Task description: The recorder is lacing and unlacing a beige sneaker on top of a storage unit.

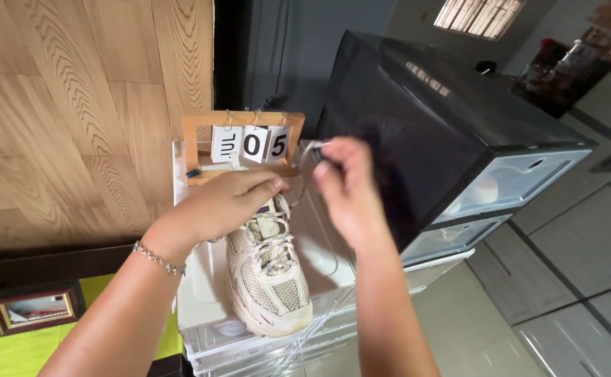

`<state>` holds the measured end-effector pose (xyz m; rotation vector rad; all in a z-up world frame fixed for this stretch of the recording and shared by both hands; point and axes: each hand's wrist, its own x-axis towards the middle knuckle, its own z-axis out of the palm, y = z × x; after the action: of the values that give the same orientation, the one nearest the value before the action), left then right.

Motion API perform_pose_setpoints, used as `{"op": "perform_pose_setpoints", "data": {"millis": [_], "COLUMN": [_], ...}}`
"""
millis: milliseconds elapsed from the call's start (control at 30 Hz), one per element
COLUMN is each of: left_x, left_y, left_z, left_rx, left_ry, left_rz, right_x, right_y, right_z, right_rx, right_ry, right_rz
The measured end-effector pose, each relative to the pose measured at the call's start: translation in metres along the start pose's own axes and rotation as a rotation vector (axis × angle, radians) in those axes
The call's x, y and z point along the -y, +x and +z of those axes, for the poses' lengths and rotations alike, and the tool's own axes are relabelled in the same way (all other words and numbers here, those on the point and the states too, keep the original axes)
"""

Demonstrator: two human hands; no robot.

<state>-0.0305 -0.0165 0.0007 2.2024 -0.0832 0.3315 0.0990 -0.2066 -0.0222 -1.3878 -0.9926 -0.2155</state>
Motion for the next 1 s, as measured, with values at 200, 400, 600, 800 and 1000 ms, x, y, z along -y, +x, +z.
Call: {"op": "perform_pose_setpoints", "data": {"millis": [200,400,600,800,1000], "left_x": [-0.008,-0.018,-0.016,-0.012,-0.004], "left_y": [-0.013,-0.022,-0.021,-0.024,-0.024], "left_z": [-0.003,-0.002,0.0,-0.001,0.0], "left_rx": [-0.166,-0.123,-0.032,-0.057,-0.067], "left_ry": [0.01,0.062,-0.025,0.032,0.084], "left_rz": [-0.071,-0.129,-0.118,-0.162,-0.079], "right_x": [-0.02,-0.001,-0.021,-0.012,-0.01], "right_y": [-0.036,-0.052,-0.061,-0.055,-0.032], "right_z": [-0.001,0.019,0.014,0.022,0.012], "right_rx": [0.135,0.083,0.097,-0.026,-0.179], "right_ry": [-0.148,0.134,0.227,0.175,0.32], "right_rz": [0.629,0.673,0.462,0.378,0.312]}}
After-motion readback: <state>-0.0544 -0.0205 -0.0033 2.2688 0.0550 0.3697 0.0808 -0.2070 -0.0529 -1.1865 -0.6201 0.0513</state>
